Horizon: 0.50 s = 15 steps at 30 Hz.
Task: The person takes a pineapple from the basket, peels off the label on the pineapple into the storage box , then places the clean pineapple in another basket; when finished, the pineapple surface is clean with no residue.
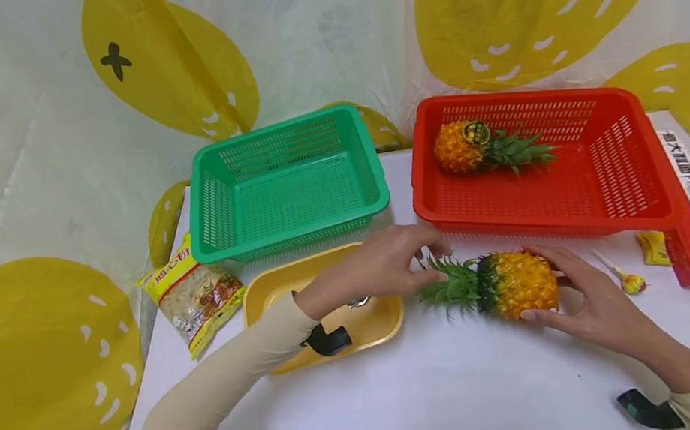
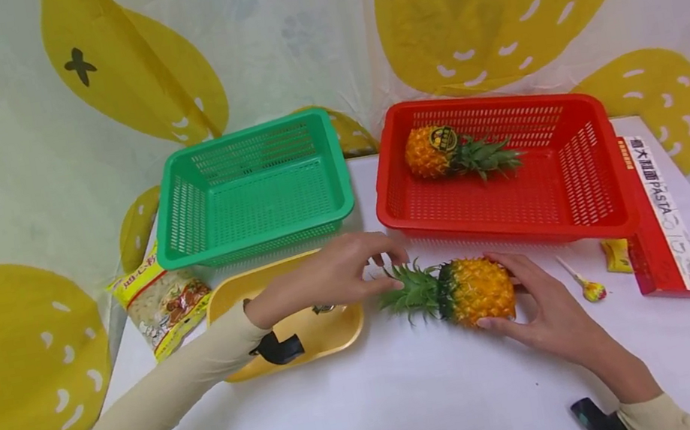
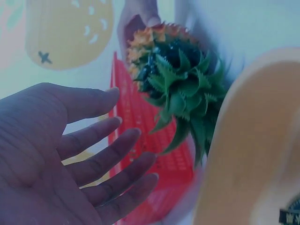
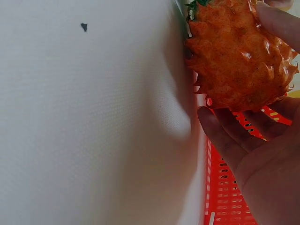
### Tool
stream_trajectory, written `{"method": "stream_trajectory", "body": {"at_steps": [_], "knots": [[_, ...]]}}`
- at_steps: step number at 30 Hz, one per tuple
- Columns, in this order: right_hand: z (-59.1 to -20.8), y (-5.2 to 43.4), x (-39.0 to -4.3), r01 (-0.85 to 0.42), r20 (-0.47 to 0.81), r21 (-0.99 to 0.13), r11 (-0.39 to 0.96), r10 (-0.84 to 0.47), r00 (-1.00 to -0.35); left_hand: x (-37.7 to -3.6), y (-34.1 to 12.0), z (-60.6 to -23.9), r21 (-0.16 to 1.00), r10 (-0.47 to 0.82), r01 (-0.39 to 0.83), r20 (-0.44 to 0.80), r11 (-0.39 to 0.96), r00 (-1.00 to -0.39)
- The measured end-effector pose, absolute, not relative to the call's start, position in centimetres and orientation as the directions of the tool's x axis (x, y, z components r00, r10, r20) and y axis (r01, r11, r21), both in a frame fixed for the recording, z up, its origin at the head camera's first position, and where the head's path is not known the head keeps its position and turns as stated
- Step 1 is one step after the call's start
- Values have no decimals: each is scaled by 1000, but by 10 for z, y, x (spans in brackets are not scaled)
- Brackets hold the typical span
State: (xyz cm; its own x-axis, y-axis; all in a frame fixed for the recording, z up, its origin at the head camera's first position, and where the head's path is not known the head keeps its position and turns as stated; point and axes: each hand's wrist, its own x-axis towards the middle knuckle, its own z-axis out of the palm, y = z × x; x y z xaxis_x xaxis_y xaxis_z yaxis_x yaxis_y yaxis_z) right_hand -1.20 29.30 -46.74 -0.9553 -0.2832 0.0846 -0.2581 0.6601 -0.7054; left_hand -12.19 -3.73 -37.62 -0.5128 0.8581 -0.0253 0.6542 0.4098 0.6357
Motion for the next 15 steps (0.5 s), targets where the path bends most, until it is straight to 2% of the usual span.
{"method": "stream_trajectory", "body": {"at_steps": [5, 15], "knots": [[-468, 292, -12, -257, 84, -712, 653, -285, -955, -117, -19, -383, 577, 869, 697, -47, 426, -492], [-466, 290, -10, -244, 75, -725, 644, -277, -958, -105, 14, -399, 439, 859, 758, -67, 482, -508]]}}
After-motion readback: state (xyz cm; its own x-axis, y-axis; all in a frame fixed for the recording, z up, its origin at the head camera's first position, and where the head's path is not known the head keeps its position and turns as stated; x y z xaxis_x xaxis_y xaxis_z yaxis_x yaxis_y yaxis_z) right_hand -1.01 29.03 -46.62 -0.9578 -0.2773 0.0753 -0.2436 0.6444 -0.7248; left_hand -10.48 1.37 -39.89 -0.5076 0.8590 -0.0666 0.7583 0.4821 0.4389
